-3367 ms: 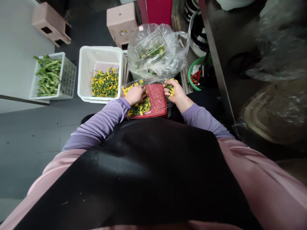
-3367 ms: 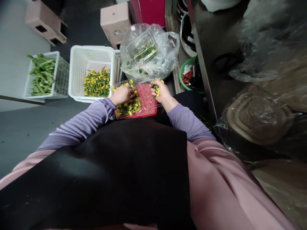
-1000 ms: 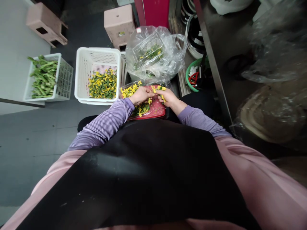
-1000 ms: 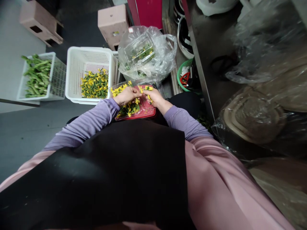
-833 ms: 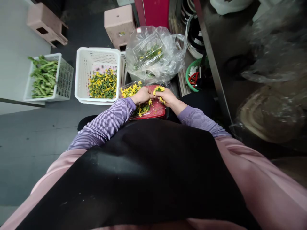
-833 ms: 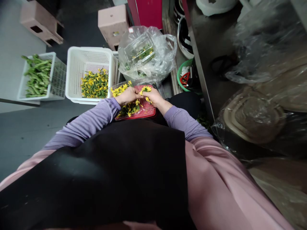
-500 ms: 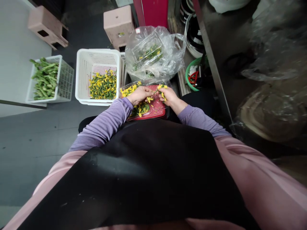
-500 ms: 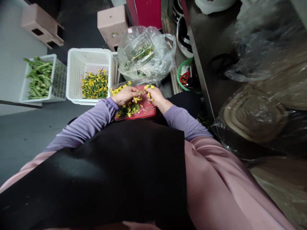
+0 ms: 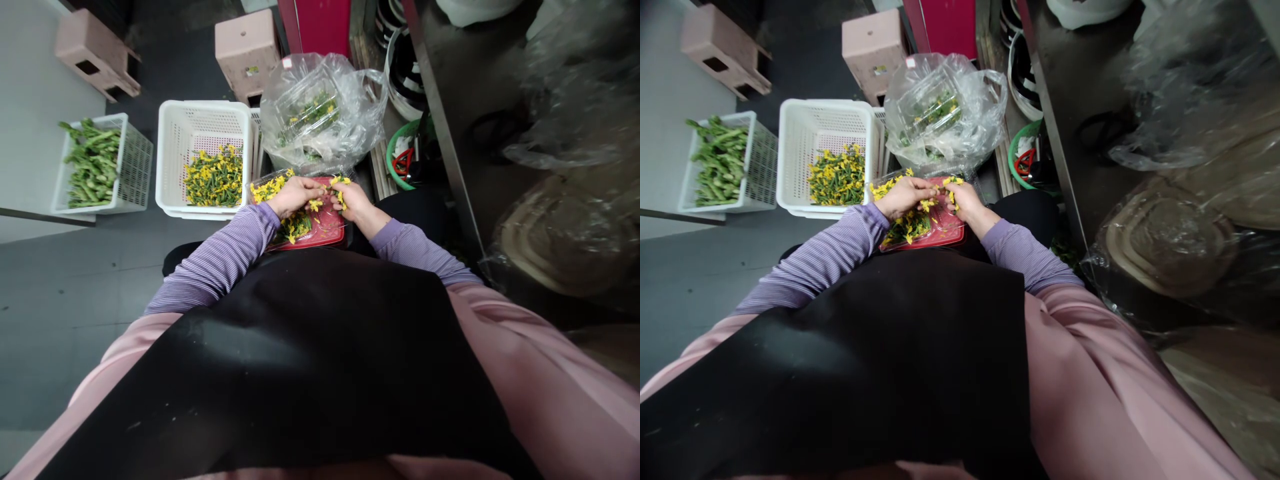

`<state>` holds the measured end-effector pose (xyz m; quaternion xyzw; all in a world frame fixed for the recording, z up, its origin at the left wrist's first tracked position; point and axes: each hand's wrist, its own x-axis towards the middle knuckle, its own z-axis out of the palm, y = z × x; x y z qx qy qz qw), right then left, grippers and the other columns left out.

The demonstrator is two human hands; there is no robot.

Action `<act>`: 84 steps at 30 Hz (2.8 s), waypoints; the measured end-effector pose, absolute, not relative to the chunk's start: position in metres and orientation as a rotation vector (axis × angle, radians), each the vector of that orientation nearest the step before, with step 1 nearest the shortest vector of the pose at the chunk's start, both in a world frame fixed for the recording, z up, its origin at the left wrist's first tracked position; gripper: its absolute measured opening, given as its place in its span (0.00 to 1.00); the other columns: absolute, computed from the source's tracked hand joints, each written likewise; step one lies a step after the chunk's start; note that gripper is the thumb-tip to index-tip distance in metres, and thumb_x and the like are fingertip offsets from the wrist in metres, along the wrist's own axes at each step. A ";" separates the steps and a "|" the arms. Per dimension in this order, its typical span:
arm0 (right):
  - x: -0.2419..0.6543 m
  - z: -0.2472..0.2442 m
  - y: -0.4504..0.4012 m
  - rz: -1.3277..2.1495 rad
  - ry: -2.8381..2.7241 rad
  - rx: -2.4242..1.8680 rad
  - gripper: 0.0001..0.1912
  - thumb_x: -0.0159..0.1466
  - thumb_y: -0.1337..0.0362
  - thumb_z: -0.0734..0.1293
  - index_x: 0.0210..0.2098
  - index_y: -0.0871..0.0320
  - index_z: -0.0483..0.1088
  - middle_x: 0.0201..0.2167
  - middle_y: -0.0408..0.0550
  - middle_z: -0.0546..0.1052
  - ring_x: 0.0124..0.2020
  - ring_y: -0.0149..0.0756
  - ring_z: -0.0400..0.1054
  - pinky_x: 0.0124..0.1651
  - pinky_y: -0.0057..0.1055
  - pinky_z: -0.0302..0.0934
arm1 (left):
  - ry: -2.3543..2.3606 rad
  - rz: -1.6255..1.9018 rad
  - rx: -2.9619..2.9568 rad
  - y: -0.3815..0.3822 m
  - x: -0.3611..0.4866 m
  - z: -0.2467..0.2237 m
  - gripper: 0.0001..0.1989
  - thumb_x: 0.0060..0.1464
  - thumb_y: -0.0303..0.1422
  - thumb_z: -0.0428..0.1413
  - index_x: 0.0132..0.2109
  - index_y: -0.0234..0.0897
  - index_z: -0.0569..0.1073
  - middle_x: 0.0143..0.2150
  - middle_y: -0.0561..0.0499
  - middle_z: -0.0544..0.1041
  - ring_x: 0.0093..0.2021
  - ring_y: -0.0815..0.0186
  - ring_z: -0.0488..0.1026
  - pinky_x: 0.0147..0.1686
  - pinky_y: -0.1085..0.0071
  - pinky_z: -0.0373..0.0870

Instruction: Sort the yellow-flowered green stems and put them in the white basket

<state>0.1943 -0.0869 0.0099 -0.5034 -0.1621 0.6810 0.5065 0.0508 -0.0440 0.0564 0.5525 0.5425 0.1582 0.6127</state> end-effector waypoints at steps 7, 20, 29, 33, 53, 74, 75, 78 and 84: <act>0.201 0.014 -0.087 1.624 -0.274 -1.245 0.10 0.62 0.73 0.69 0.30 0.58 0.63 0.15 0.35 0.63 0.12 0.19 0.48 0.13 0.17 0.38 | 1.268 0.562 1.077 -0.036 0.050 0.037 0.06 0.55 0.29 0.66 0.35 0.30 0.79 0.24 0.55 0.74 0.18 0.79 0.59 0.19 0.79 0.59; 0.197 0.006 -0.093 1.702 -0.633 -1.245 0.08 0.55 0.74 0.73 0.30 0.60 0.70 0.19 0.39 0.71 0.16 0.22 0.54 0.17 0.19 0.45 | 1.212 0.545 1.205 -0.047 0.053 0.037 0.08 0.53 0.30 0.67 0.40 0.30 0.81 0.26 0.53 0.78 0.19 0.79 0.62 0.21 0.79 0.61; 0.208 -0.004 -0.085 1.271 -1.022 -1.419 0.05 0.51 0.74 0.71 0.28 0.61 0.73 0.23 0.39 0.73 0.26 0.27 0.63 0.31 0.23 0.58 | 1.288 0.492 1.638 -0.033 0.045 0.059 0.06 0.49 0.23 0.64 0.27 0.32 0.77 0.20 0.55 0.72 0.26 0.72 0.66 0.28 0.77 0.62; 0.215 0.000 -0.082 1.231 -1.021 -1.423 0.06 0.50 0.74 0.71 0.26 0.59 0.71 0.24 0.39 0.72 0.28 0.29 0.63 0.30 0.22 0.57 | 1.265 0.473 1.689 -0.029 0.047 0.062 0.08 0.49 0.24 0.65 0.25 0.33 0.75 0.19 0.54 0.71 0.27 0.71 0.66 0.29 0.77 0.62; 0.207 0.023 -0.094 1.830 -0.626 -1.128 0.08 0.61 0.71 0.74 0.37 0.62 0.71 0.21 0.39 0.72 0.13 0.18 0.51 0.14 0.17 0.41 | 1.328 0.654 1.297 -0.043 0.066 0.047 0.01 0.59 0.26 0.58 0.38 0.33 0.75 0.25 0.54 0.74 0.27 0.72 0.72 0.33 0.75 0.73; 0.223 0.027 -0.089 1.752 -0.501 -1.140 0.03 0.64 0.71 0.70 0.36 0.62 0.70 0.20 0.38 0.69 0.13 0.17 0.47 0.14 0.18 0.37 | 1.094 0.341 1.770 -0.021 0.048 0.046 0.14 0.63 0.33 0.57 0.28 0.34 0.74 0.20 0.53 0.71 0.23 0.70 0.70 0.31 0.72 0.69; 0.224 0.027 -0.088 1.733 -0.478 -1.136 0.04 0.64 0.70 0.70 0.35 0.61 0.69 0.20 0.38 0.69 0.13 0.17 0.47 0.14 0.18 0.37 | 1.109 0.334 1.846 -0.020 0.049 0.042 0.15 0.64 0.34 0.56 0.29 0.34 0.75 0.21 0.51 0.72 0.26 0.69 0.72 0.34 0.71 0.69; 0.231 0.026 -0.083 1.640 -0.416 -1.140 0.07 0.63 0.67 0.70 0.35 0.58 0.67 0.20 0.35 0.67 0.13 0.18 0.47 0.15 0.20 0.38 | 1.169 0.223 2.190 -0.020 0.055 0.028 0.15 0.63 0.37 0.56 0.31 0.32 0.78 0.30 0.44 0.77 0.39 0.61 0.76 0.43 0.67 0.69; 0.245 0.020 -0.077 1.554 -0.317 -1.155 0.06 0.62 0.63 0.68 0.37 0.55 0.66 0.19 0.34 0.64 0.13 0.21 0.47 0.15 0.22 0.39 | 1.168 -0.324 2.698 -0.043 0.071 0.007 0.16 0.63 0.25 0.48 0.45 0.28 0.81 0.51 0.33 0.78 0.59 0.48 0.68 0.57 0.52 0.60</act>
